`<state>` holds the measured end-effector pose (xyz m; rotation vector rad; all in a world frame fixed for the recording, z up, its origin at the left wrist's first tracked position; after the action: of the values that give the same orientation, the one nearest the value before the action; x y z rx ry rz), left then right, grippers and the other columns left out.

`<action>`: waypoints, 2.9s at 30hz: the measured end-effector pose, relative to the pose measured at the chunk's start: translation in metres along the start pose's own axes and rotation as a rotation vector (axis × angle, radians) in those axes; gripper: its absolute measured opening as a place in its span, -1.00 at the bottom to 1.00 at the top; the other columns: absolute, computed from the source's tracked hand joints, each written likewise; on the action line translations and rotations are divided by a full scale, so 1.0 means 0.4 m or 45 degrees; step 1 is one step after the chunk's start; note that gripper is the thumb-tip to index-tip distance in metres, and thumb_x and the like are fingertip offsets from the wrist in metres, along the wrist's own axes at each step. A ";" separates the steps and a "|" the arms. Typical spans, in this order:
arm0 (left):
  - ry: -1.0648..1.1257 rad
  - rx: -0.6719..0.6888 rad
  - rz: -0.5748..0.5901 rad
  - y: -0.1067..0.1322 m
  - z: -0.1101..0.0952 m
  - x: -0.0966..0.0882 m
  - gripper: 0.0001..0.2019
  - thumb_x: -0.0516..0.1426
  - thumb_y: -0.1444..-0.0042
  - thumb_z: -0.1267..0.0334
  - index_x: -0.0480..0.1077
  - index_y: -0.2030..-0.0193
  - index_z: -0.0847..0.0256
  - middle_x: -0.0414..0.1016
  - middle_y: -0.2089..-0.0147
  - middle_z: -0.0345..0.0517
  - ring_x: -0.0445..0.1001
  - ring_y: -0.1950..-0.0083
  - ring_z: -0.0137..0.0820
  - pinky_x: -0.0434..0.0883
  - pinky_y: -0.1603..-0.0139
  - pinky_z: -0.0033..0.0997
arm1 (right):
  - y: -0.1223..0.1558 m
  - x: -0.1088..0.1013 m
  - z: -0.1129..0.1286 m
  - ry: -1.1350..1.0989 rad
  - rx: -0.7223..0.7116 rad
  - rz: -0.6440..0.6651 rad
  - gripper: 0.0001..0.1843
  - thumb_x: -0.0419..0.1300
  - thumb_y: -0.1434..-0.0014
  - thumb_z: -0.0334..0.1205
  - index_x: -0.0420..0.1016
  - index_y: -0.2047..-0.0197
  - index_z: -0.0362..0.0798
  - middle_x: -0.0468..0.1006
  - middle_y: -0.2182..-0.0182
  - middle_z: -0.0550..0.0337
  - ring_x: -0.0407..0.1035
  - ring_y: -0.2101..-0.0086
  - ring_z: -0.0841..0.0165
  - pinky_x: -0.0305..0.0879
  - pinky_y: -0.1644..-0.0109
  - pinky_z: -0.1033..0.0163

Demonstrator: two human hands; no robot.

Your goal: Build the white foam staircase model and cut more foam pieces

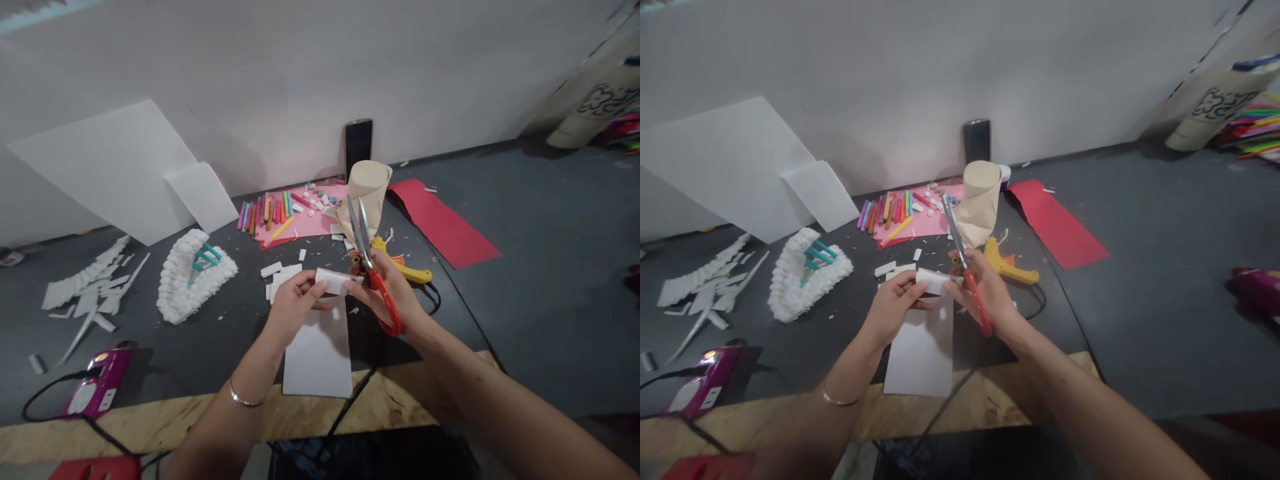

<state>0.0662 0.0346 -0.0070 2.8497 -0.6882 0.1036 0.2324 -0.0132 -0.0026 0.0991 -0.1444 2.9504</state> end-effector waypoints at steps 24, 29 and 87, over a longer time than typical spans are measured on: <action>-0.014 -0.022 0.008 0.008 -0.027 -0.002 -0.61 0.38 0.14 0.06 0.58 0.19 0.22 0.54 0.47 -0.17 0.61 0.39 -0.30 0.63 0.41 -0.34 | 0.000 -0.001 0.002 0.118 0.027 0.071 -0.51 0.35 0.03 -0.12 0.29 0.05 0.03 0.39 0.40 0.32 0.28 0.48 0.44 0.25 0.40 0.30; 0.026 0.007 -0.087 0.002 -0.013 -0.010 -0.55 0.37 0.13 0.03 0.56 0.13 0.26 0.61 0.37 -0.08 0.64 0.33 -0.21 0.64 0.37 -0.29 | -0.001 -0.002 -0.001 0.185 0.027 0.049 -0.50 0.33 0.01 -0.10 0.29 0.02 0.02 0.33 0.47 0.37 0.21 0.51 0.44 0.21 0.41 0.30; 0.299 0.362 -0.604 0.014 -0.033 -0.071 -0.58 0.31 0.00 0.04 0.51 0.06 0.27 0.64 0.24 -0.03 0.65 0.31 -0.25 0.58 0.35 -0.42 | 0.042 0.019 -0.003 0.782 -0.016 0.414 -0.34 0.07 -0.13 0.38 0.36 0.06 -0.07 0.36 0.51 0.27 0.19 0.50 0.38 0.18 0.38 0.31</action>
<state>0.0381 0.0454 0.0038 3.1050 0.0619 0.4835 0.2216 -0.0280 -0.0046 -0.8992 -0.0956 3.1259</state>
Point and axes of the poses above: each hand's wrist, its own y-axis away from the middle knuckle, its own x-axis out of the palm, z = x × y, the point moved 4 cm from there along -y, towards the middle knuckle
